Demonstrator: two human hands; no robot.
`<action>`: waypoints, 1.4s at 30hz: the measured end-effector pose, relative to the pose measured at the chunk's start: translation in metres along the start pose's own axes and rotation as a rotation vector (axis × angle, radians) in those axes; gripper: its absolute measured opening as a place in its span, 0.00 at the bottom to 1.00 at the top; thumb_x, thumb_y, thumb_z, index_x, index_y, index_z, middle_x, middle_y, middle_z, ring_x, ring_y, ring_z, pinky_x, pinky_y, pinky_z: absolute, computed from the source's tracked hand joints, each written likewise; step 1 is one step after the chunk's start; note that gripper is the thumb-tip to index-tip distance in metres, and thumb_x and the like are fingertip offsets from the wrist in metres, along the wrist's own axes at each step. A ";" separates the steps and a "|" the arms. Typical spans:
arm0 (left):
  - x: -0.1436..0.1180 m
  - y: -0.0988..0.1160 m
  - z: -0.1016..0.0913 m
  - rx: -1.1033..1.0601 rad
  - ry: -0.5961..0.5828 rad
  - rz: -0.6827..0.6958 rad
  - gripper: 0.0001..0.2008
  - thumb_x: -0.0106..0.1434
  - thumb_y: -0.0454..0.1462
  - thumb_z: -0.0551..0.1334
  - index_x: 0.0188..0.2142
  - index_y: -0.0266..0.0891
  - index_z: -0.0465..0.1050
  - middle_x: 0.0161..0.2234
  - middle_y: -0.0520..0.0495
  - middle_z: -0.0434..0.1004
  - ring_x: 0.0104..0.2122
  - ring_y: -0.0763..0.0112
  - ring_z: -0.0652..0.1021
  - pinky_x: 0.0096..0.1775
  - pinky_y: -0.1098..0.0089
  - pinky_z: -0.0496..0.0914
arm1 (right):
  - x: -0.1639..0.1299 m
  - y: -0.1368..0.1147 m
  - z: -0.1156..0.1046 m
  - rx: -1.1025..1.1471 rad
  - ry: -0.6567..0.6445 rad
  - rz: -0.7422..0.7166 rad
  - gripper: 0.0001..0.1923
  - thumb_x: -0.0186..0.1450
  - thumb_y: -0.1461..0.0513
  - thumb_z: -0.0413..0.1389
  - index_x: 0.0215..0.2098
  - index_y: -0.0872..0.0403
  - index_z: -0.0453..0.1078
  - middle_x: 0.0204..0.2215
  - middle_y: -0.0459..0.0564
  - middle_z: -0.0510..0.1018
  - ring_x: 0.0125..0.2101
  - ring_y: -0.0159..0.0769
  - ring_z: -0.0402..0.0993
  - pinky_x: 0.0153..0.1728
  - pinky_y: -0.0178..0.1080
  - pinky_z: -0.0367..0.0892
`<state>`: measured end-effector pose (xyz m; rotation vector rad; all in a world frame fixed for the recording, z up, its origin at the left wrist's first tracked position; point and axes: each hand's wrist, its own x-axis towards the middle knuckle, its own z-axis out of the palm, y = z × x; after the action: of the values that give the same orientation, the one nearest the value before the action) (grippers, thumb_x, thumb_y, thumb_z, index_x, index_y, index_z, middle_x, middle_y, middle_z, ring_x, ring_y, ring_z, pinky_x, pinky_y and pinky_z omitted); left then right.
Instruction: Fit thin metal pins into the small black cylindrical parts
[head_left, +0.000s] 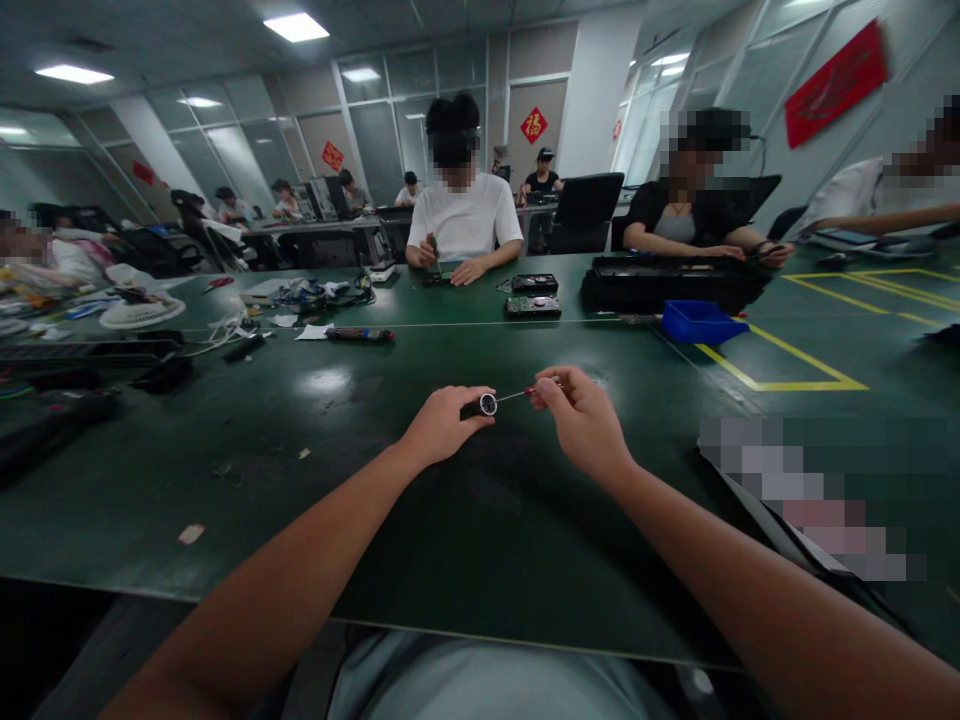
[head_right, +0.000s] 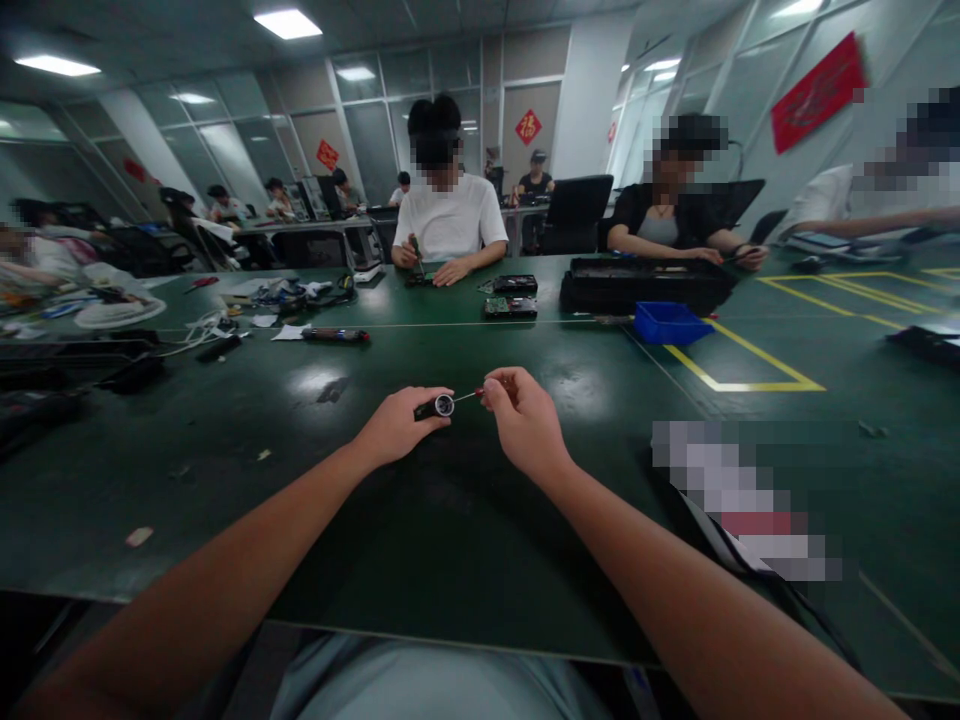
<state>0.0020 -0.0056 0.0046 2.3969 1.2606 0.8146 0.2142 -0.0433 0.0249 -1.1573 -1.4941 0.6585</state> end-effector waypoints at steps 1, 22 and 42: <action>0.000 0.000 0.000 0.003 -0.002 0.000 0.19 0.62 0.39 0.67 0.53 0.43 0.75 0.50 0.47 0.79 0.48 0.60 0.77 0.52 0.60 0.67 | 0.001 0.000 0.000 0.032 -0.001 0.011 0.12 0.68 0.53 0.52 0.40 0.53 0.69 0.31 0.51 0.78 0.32 0.39 0.75 0.37 0.44 0.69; 0.000 0.002 -0.001 0.013 -0.023 -0.002 0.19 0.62 0.40 0.67 0.53 0.44 0.75 0.50 0.46 0.79 0.48 0.59 0.77 0.53 0.58 0.67 | 0.000 0.003 0.001 -0.048 0.002 0.037 0.13 0.69 0.53 0.50 0.40 0.52 0.70 0.26 0.47 0.75 0.28 0.36 0.71 0.31 0.40 0.66; 0.001 -0.001 0.000 0.012 0.023 -0.002 0.20 0.64 0.40 0.65 0.56 0.43 0.72 0.50 0.45 0.78 0.48 0.60 0.76 0.52 0.59 0.67 | 0.004 0.017 0.012 0.407 0.055 0.215 0.13 0.65 0.51 0.55 0.38 0.52 0.70 0.32 0.50 0.76 0.33 0.36 0.75 0.43 0.46 0.73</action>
<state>0.0018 -0.0045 0.0042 2.4020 1.2804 0.8392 0.2087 -0.0313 0.0084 -1.0137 -1.1294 1.0168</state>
